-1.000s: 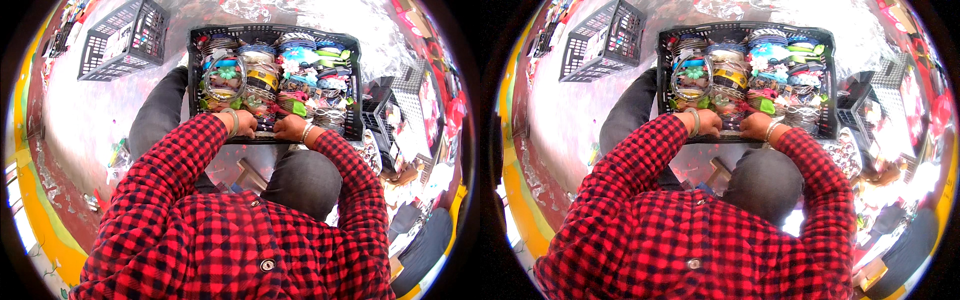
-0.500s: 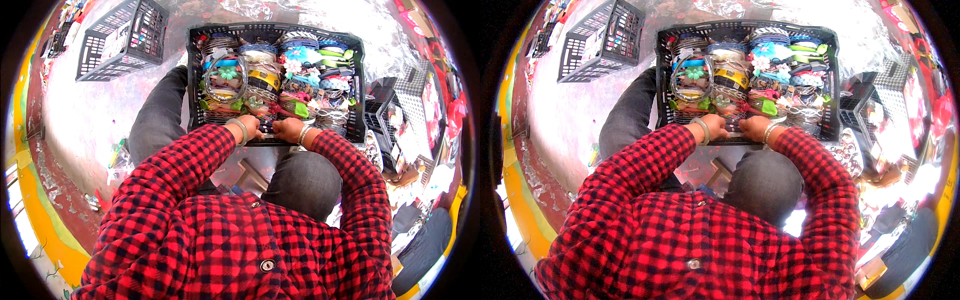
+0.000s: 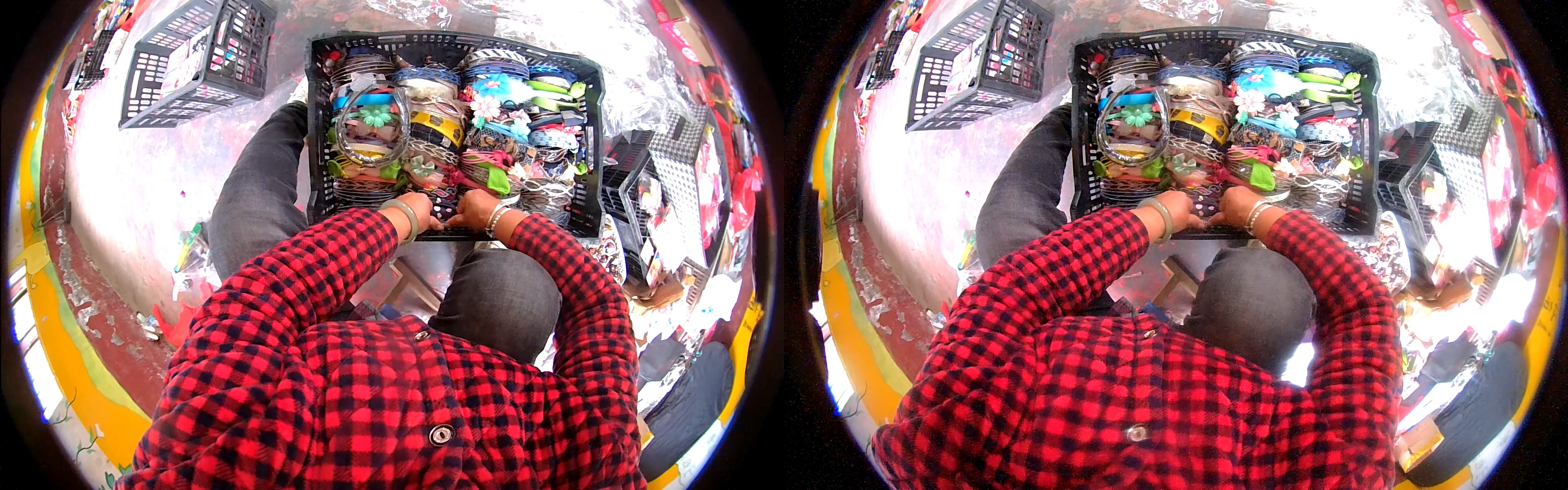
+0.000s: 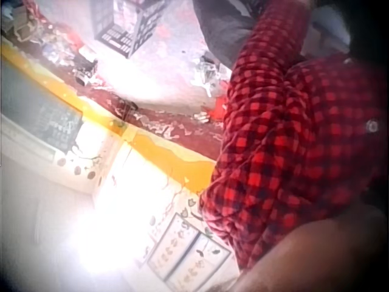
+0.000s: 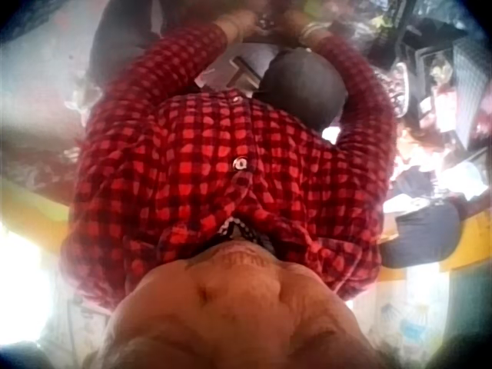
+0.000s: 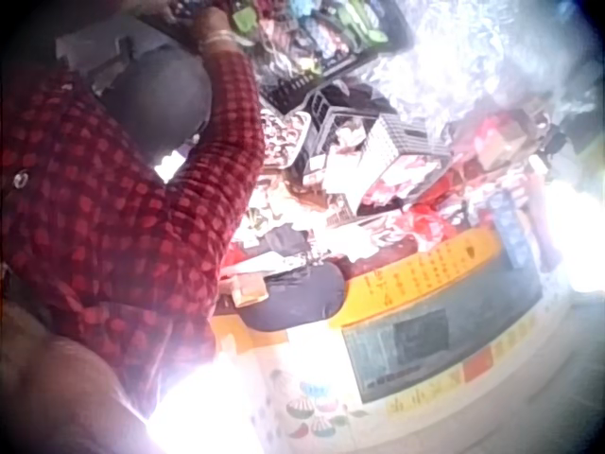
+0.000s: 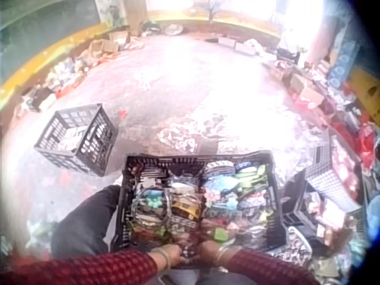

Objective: The person sits on the floor and sorts through a black plastic basket filled with hair accessories, including hair ties, clips, and scrunchies. They pick up and examine various items, moving them around within the basket and occasionally placing them into a purple bowl.

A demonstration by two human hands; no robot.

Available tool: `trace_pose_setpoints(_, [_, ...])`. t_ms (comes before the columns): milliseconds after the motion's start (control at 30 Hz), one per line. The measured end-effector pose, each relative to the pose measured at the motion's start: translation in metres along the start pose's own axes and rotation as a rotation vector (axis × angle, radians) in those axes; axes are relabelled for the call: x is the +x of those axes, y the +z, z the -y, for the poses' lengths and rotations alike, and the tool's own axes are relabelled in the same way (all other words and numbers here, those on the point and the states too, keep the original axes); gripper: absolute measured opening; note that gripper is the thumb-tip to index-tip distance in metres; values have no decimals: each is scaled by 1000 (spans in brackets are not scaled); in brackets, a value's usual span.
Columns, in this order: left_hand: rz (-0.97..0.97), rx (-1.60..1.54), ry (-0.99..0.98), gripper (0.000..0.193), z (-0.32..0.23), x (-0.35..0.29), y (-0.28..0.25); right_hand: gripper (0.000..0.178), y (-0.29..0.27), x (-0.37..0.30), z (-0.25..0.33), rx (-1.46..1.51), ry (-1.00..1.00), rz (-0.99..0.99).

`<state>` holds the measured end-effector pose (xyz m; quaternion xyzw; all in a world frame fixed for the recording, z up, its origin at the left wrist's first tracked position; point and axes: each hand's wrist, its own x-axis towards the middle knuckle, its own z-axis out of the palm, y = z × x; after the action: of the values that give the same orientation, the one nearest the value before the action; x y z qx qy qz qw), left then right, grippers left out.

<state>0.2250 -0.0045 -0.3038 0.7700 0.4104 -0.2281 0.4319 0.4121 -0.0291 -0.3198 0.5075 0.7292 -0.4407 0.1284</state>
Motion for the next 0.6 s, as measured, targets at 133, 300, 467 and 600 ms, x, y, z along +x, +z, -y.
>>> trace_pose_setpoints(133, [-1, -22, -25, 32, 19, 6, 9, 43, 8, 5, 3, -58, 151, -37])
trace_pose_setpoints(300, [75, -56, -8, 38, 36, 6, -21, 37, -16, -7, 1, 109, 26, 97])
trace_pose_setpoints(467, [104, -115, -36, 33, 29, -6, -38, 33, -32, -34, -11, 491, 117, 20])
trace_pose_setpoints(600, [57, 149, 26, 30, 23, -22, -51, 35, -60, -63, -13, 387, -17, -83])
